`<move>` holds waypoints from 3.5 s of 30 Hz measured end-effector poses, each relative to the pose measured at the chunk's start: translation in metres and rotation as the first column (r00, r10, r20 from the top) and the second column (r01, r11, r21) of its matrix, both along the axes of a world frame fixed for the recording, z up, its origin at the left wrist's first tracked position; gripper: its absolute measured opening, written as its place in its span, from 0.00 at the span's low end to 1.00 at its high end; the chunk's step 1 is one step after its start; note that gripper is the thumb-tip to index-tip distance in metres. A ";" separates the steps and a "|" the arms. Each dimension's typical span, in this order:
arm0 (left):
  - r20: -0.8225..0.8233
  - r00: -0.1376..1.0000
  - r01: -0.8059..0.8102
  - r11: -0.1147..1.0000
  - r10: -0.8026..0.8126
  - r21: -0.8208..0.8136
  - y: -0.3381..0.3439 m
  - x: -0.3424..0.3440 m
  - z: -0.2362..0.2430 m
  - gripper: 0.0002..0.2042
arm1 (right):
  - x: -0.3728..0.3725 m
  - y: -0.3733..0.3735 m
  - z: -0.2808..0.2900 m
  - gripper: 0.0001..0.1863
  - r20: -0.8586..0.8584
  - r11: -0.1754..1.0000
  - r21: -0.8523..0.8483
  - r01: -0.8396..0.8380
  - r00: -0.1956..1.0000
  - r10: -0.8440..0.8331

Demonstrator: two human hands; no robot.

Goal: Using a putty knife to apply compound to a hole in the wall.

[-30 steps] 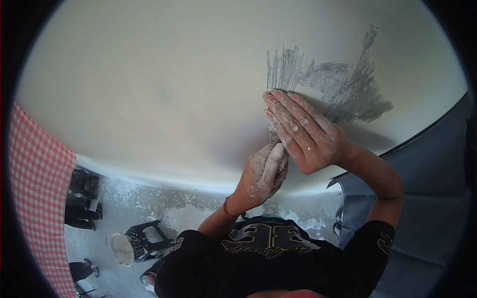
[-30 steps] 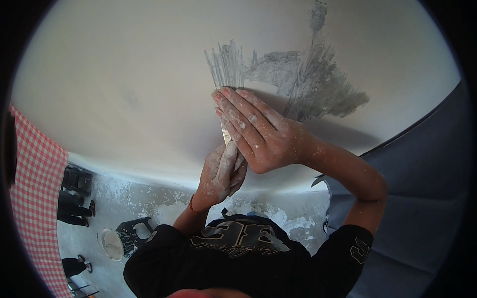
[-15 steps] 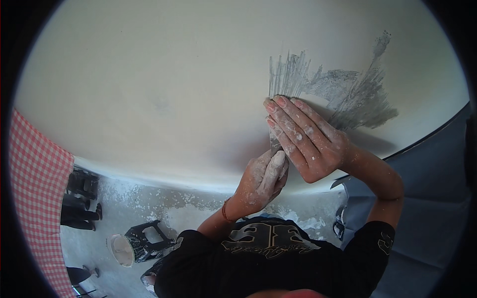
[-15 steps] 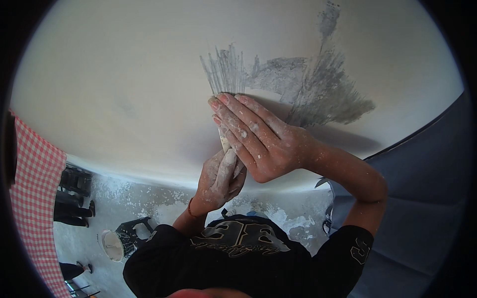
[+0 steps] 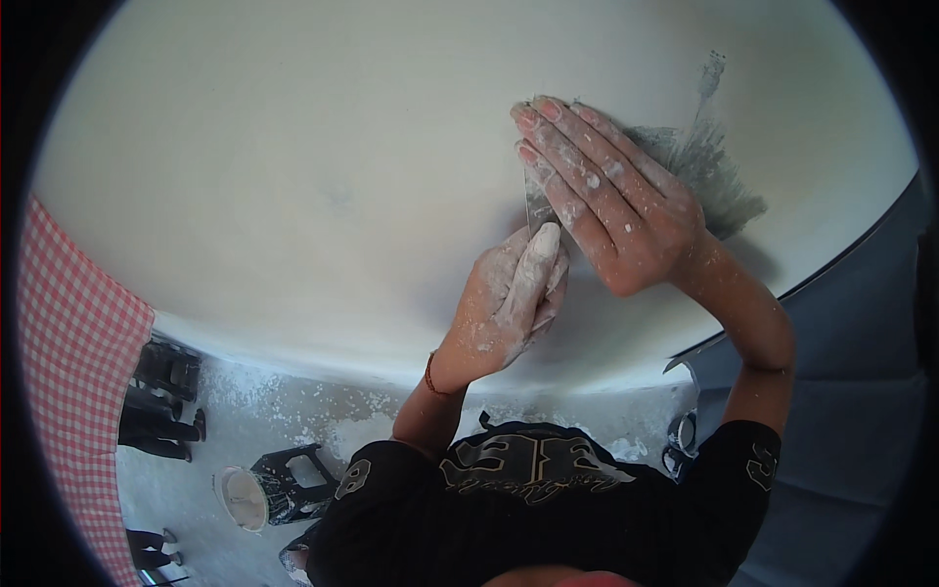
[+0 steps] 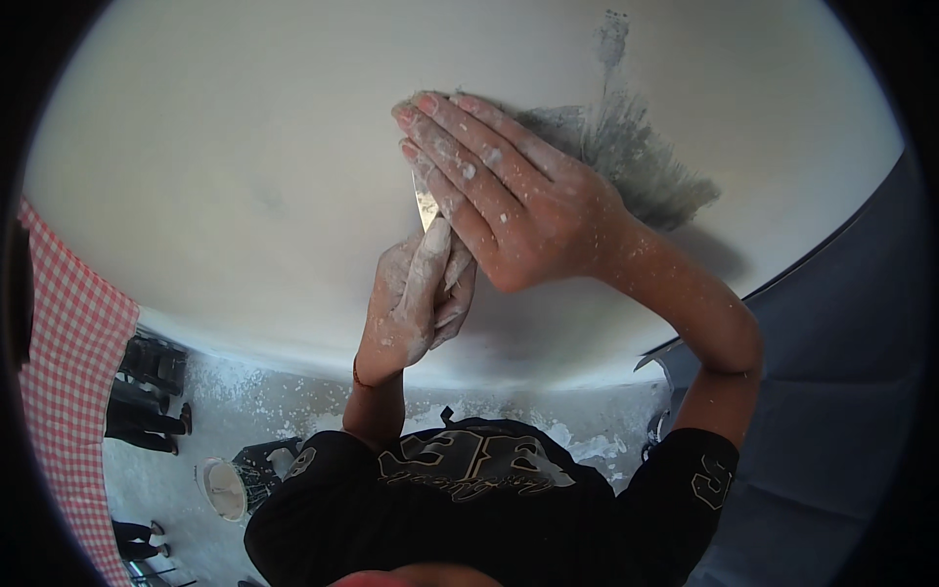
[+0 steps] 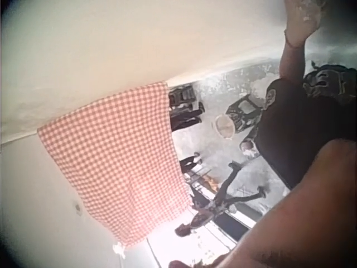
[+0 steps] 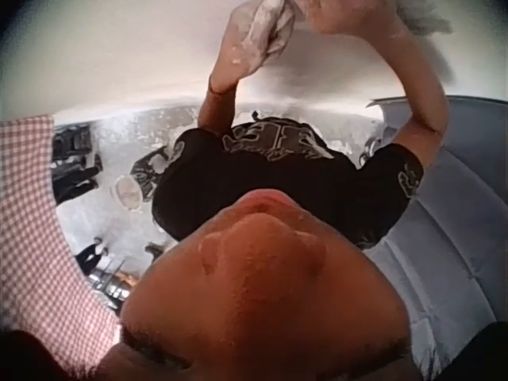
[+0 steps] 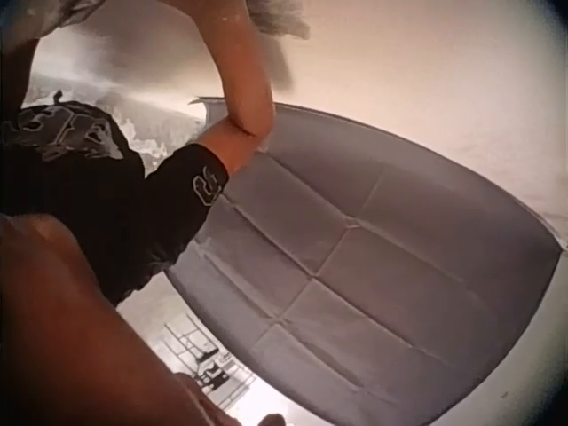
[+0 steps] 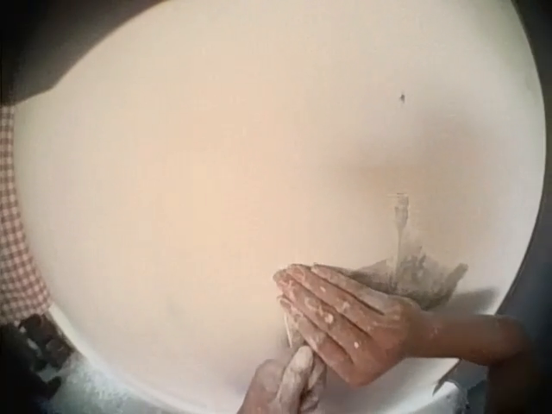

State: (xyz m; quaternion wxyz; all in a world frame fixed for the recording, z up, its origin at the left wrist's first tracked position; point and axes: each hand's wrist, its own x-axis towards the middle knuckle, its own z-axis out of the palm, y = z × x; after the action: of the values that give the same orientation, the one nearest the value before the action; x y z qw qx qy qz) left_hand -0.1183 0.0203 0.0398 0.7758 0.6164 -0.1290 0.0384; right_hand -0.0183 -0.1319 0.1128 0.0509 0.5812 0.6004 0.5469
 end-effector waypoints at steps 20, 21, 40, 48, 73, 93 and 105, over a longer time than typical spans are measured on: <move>-0.091 0.995 -0.038 0.996 0.031 -0.083 -0.018 -0.024 -0.064 0.21 | -0.005 -0.007 -0.049 0.17 -0.082 0.996 -0.090 0.017 0.996 -0.024; -0.085 0.994 -0.073 0.997 0.070 -0.037 -0.017 -0.022 -0.066 0.22 | -0.006 -0.006 -0.049 0.17 -0.093 0.996 -0.090 0.014 0.995 -0.022; -0.036 0.994 -0.096 0.990 0.100 0.102 -0.011 -0.013 -0.068 0.21 | 0.000 -0.003 -0.049 0.15 -0.088 0.996 -0.086 0.006 0.996 -0.013; 0.066 0.991 -0.123 0.980 0.114 0.154 -0.001 -0.003 -0.049 0.21 | 0.002 0.003 -0.031 0.14 -0.065 0.999 -0.046 0.000 0.998 -0.003; -0.044 0.989 -0.138 0.990 0.139 0.024 -0.016 -0.023 -0.063 0.27 | -0.011 -0.005 -0.046 0.18 -0.147 0.995 -0.104 0.012 0.989 -0.027; 0.087 0.980 -0.187 0.975 0.178 0.116 -0.002 -0.006 -0.047 0.28 | 0.003 0.006 -0.033 0.15 -0.078 0.998 -0.054 -0.016 0.997 0.012; 0.040 0.987 -0.156 0.979 0.152 0.130 0.003 -0.003 -0.021 0.26 | 0.002 0.007 -0.011 0.19 -0.029 0.998 0.063 0.002 1.000 0.000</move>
State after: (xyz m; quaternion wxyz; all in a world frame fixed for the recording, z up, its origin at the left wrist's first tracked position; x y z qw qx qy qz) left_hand -0.1208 0.0237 0.0190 0.7256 0.6743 -0.0947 0.0991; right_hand -0.0163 -0.1250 0.1019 0.0241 0.5908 0.5833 0.5569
